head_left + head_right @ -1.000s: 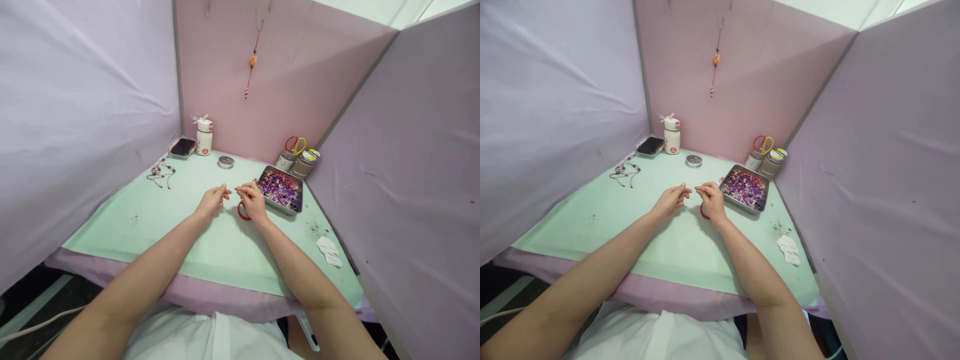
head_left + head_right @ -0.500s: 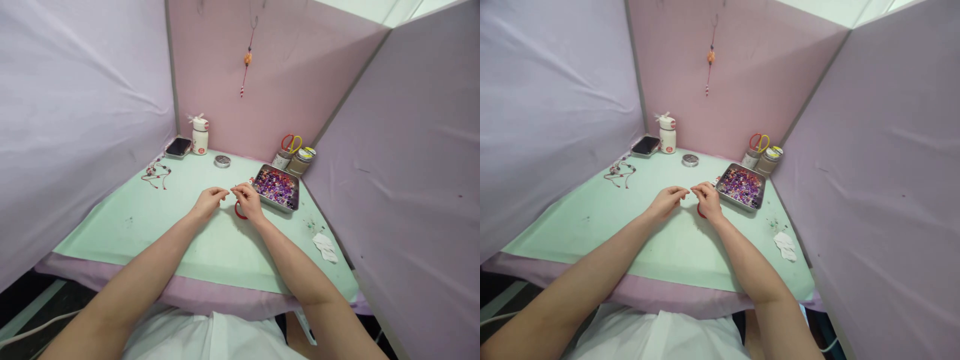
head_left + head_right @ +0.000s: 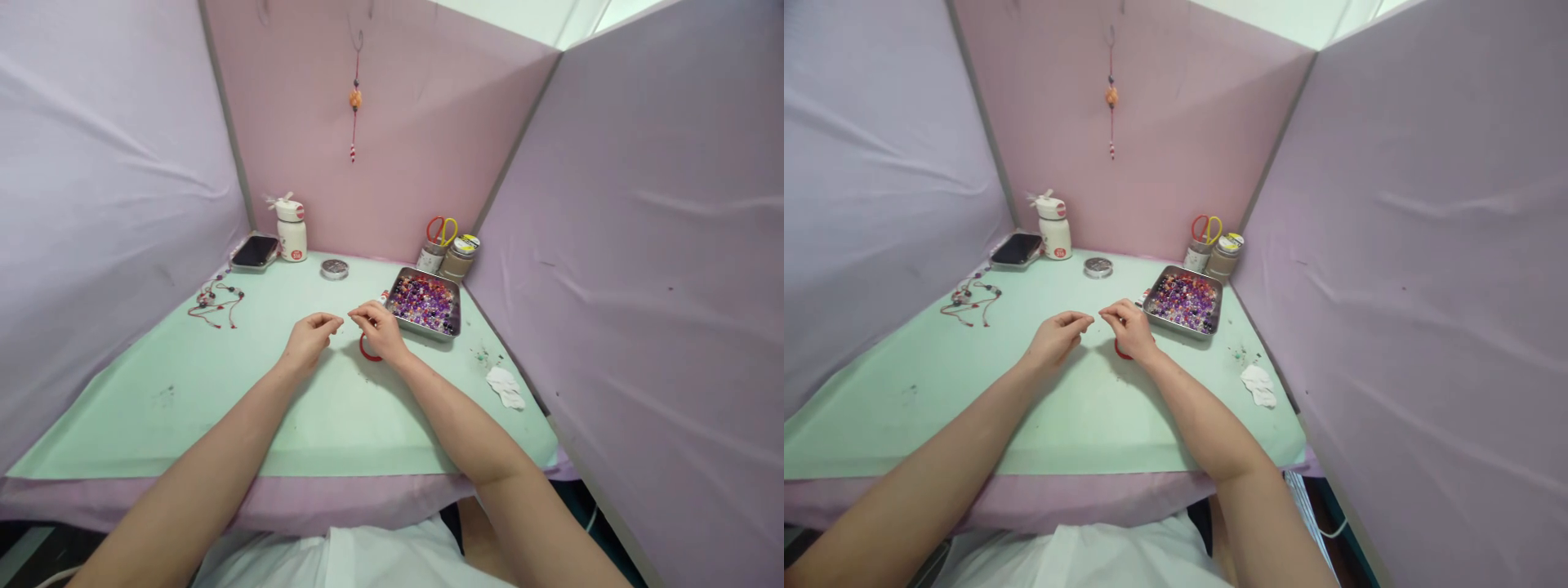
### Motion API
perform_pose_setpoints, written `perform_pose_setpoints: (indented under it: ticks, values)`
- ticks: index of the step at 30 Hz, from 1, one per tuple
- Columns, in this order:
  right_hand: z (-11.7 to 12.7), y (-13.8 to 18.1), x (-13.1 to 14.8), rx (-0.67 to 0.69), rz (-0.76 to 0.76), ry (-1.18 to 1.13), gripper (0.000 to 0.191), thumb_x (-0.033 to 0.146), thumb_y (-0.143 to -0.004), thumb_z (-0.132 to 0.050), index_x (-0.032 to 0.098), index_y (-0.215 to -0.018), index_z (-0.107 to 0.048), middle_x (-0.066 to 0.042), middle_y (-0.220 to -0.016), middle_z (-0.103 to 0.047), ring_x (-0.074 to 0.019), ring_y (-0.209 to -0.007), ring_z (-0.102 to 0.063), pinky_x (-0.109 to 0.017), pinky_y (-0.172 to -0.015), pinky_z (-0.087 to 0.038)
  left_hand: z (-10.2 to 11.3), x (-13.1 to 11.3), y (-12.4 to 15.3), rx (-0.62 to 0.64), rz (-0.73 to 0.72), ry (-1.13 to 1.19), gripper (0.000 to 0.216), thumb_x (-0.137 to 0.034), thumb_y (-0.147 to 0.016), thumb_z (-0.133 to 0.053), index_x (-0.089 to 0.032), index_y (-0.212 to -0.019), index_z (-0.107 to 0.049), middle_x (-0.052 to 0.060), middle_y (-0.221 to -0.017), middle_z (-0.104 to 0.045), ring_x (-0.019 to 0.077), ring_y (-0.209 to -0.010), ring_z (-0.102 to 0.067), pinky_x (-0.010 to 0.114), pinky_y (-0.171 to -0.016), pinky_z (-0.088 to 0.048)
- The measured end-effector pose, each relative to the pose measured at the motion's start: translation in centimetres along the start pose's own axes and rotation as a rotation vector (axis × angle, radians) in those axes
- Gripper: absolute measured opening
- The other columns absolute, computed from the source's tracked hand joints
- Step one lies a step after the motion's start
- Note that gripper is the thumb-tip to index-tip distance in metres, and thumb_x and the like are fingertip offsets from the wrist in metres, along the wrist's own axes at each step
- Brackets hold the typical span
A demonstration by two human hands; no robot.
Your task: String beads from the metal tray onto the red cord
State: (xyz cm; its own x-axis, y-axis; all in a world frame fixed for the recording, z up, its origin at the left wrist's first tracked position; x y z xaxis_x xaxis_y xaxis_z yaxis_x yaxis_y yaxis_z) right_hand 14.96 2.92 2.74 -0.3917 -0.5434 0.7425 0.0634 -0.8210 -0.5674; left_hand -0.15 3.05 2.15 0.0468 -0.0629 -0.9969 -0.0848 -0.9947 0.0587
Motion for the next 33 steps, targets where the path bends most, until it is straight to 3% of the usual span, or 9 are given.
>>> perform_pose_setpoints:
  ticks: [4,7,13,16,23,33]
  values:
    - [3.2,-1.4,-1.4,-0.134,-0.058,0.106,0.018,0.028,-0.085,-0.052,0.020,-0.088,-0.068,-0.004,-0.090,-0.064,-0.0143,-0.083,-0.057,-0.026,-0.077,-0.045,0.2,0.2,-0.2,-0.022,0.002,-0.040,0.036,-0.047,-0.054,-0.075,-0.016,-0.069,-0.065,-0.001,-0.063,-0.054,0.0069,-0.052,-0.037,0.022,-0.050,-0.030]
    - [6.9,-2.3,-3.3,-0.200,-0.118,0.326,0.018,0.023,-0.083,-0.052,0.018,-0.091,-0.067,-0.005,-0.094,-0.066,-0.0160,-0.090,-0.058,-0.028,-0.084,-0.043,0.2,0.1,-0.2,-0.023,0.015,-0.044,0.037,-0.047,-0.052,-0.076,-0.016,-0.070,-0.066,-0.001,-0.063,-0.054,0.0070,-0.052,-0.037,0.022,-0.051,-0.031]
    - [11.6,-2.0,-7.5,0.043,-0.495,0.844,0.019,0.015,-0.079,-0.054,0.022,-0.082,-0.071,-0.006,-0.095,-0.070,-0.0204,-0.091,-0.060,-0.033,-0.084,-0.039,0.0,-0.1,0.1,-0.013,0.009,-0.043,0.039,-0.048,-0.051,-0.077,-0.015,-0.069,-0.066,0.000,-0.065,-0.054,0.0082,-0.055,-0.039,0.021,-0.051,-0.032]
    - [11.8,-1.8,-8.2,0.127,-0.556,0.894,0.017,0.017,-0.078,-0.057,0.023,-0.081,-0.072,-0.006,-0.095,-0.070,-0.0214,-0.091,-0.061,-0.035,-0.085,-0.038,0.0,0.0,0.0,-0.009,0.016,-0.044,0.037,-0.047,-0.052,-0.076,-0.015,-0.069,-0.066,0.000,-0.066,-0.054,0.0080,-0.055,-0.039,0.021,-0.050,-0.031]
    - [10.5,-2.5,-8.2,0.274,-0.537,0.893,0.016,0.014,-0.073,-0.058,0.022,-0.069,-0.072,-0.005,-0.080,-0.071,-0.0195,-0.086,-0.061,-0.035,-0.086,-0.035,-0.1,0.0,0.0,0.000,0.043,-0.063,0.036,-0.046,-0.053,-0.075,-0.016,-0.069,-0.065,-0.001,-0.065,-0.053,0.0059,-0.048,-0.030,0.022,-0.047,-0.026]
    - [10.3,-2.4,-8.8,0.320,-0.564,0.876,0.016,0.011,-0.071,-0.059,0.020,-0.070,-0.072,-0.006,-0.080,-0.071,-0.0199,-0.087,-0.060,-0.035,-0.087,-0.035,0.1,0.4,-0.2,-0.001,0.044,-0.072,0.038,-0.048,-0.053,-0.076,-0.015,-0.072,-0.067,-0.002,-0.065,-0.054,0.0055,-0.047,-0.032,0.022,-0.046,-0.026]
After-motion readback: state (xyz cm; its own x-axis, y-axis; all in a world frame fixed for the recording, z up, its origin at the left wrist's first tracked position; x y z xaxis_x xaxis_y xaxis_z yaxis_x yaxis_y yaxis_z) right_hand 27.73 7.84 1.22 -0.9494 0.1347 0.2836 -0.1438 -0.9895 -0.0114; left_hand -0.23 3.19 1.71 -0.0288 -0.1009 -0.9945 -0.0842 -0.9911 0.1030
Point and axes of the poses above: each hand's wrist, its own y-axis away from the middle knuckle, its own z-axis out of the back of the hand, x = y × z, the point moved 4 cm from there along -y, towards the middle knuckle
